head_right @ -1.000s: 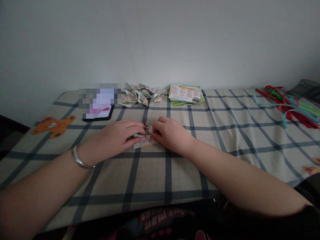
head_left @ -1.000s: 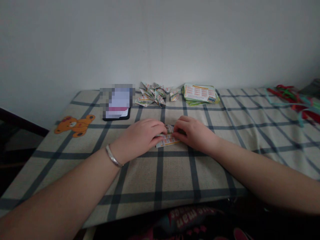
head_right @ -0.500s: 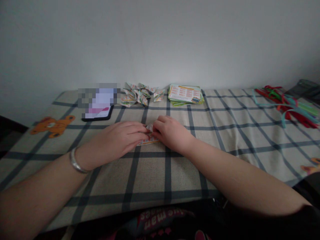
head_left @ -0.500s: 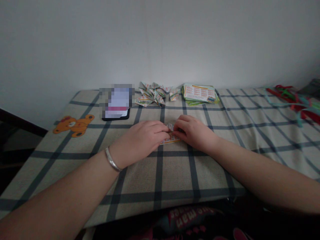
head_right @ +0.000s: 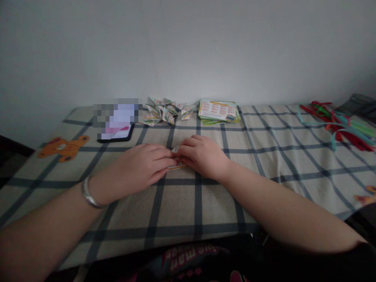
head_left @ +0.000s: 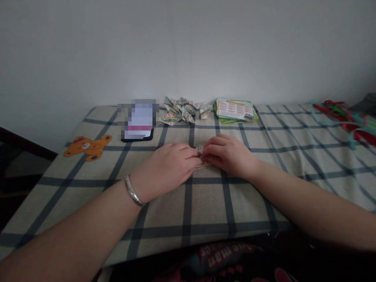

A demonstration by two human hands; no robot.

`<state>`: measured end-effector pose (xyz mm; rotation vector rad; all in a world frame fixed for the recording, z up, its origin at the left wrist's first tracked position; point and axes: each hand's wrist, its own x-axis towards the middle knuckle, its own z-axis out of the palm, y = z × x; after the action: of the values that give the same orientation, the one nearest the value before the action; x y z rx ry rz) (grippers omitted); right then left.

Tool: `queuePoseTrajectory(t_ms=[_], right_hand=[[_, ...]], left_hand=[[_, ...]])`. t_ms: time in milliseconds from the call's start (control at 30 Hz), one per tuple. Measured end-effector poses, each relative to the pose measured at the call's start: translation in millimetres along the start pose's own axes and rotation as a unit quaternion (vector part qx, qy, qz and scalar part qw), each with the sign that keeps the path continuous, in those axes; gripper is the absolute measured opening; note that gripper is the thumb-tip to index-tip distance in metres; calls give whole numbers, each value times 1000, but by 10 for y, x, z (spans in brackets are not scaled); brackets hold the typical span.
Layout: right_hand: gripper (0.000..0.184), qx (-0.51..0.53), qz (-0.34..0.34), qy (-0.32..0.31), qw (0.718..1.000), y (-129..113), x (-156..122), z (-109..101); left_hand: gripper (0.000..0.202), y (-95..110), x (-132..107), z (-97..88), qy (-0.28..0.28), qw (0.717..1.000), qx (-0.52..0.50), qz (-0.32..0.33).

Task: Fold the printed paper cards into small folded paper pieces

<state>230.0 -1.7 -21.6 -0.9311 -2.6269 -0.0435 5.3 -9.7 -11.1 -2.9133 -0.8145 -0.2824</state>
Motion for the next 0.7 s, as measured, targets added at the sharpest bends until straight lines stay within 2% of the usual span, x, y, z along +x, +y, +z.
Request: queuePoseTrajectory(t_ms=[100,267,467,700], right_hand=[[23,-35,-54,-26,998,-1,-19,-44],[27,-40,-45,-37,998,-19,-38,-73],[26,-22,-71,-46,996,-14,-39,-94],[28,0,-51,-51,997,-3,-26,-101]], left_hand=[[22,0,8,14,2,1000,11,0],[21,1,11,17,2,1000,9,1],[20,18,13,-19,0,1000,7,-3],[20,15,7,-49,-13,1000,15,-9]])
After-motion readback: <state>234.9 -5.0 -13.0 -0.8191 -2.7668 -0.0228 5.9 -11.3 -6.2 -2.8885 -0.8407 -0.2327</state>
